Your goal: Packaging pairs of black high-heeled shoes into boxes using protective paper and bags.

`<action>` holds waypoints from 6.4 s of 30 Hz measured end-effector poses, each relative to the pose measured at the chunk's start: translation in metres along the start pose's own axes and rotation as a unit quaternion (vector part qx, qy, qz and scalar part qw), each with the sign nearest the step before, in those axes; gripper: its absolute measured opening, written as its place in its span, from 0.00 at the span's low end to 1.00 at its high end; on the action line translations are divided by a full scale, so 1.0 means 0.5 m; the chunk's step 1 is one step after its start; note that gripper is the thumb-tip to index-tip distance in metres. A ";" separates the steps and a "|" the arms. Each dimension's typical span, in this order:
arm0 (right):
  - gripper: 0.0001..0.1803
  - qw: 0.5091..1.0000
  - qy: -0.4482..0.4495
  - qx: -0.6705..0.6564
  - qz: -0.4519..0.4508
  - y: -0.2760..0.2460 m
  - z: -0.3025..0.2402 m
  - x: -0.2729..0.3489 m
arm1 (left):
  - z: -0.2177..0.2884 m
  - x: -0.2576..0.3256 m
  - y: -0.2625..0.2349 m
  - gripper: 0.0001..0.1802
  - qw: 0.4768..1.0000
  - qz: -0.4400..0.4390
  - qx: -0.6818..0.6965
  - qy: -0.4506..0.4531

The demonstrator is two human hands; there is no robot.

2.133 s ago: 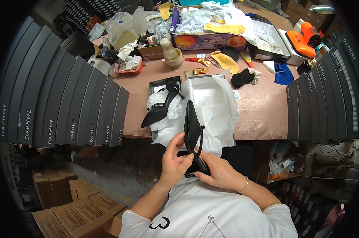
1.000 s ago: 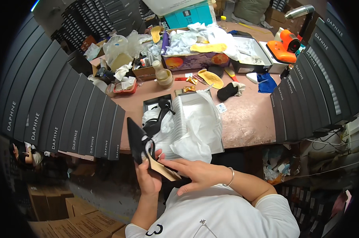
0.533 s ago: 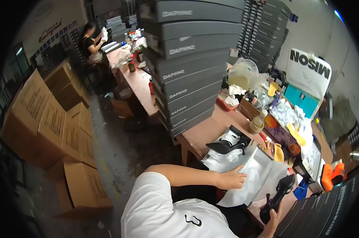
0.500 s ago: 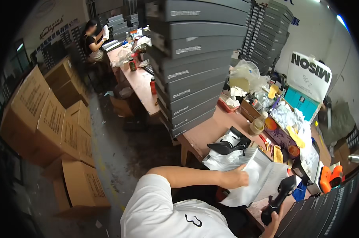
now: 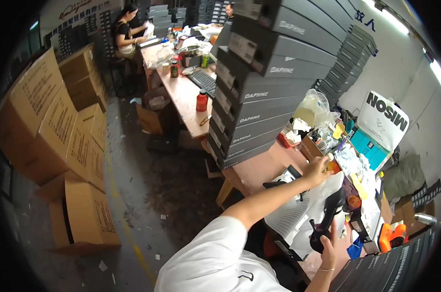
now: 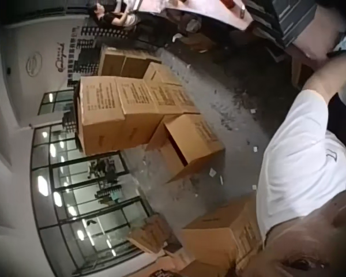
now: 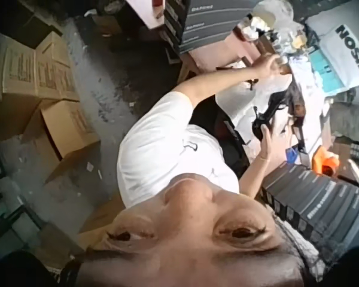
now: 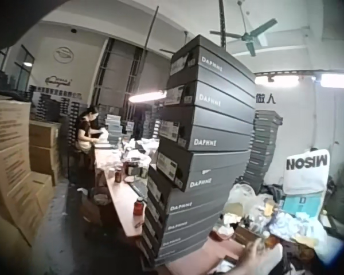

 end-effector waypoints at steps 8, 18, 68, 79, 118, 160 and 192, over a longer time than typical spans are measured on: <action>0.40 0.949 0.025 -0.306 0.071 -0.076 0.175 -0.018 | 0.070 0.453 -0.076 0.54 0.943 -0.316 -0.097 -0.040; 0.37 0.883 0.015 -0.386 0.268 -0.231 0.222 0.091 | 0.075 0.377 -0.043 0.11 0.958 -0.238 0.043 -0.158; 0.46 0.944 0.083 -0.305 -0.091 -0.052 0.065 0.073 | 0.121 0.138 -0.134 0.07 0.964 -0.256 -0.062 0.043; 0.47 0.817 0.066 -0.559 -0.126 0.002 0.123 0.084 | 0.160 0.102 -0.075 0.06 0.947 -0.284 -0.100 0.114; 0.26 0.965 -0.034 -0.241 -0.097 0.289 0.066 -0.127 | 0.110 0.379 -0.232 0.33 0.723 0.050 0.431 -0.537; 0.24 0.969 0.094 0.181 0.143 -0.017 0.114 -0.019 | -0.093 0.019 0.196 0.02 0.918 -0.298 0.144 -0.218; 0.49 0.840 -0.078 0.469 0.260 -0.034 0.254 -0.074 | 0.009 0.423 -0.058 0.11 0.961 -0.230 0.051 -0.148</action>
Point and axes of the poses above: each hand's wrist, its own x-axis away from the middle knuckle, its own y-axis out of the palm, z = x × y, the point moved 1 cm from there along -x, towards the middle knuckle, and after that the axes turned 2 degrees about x, right-handed, at the moved point
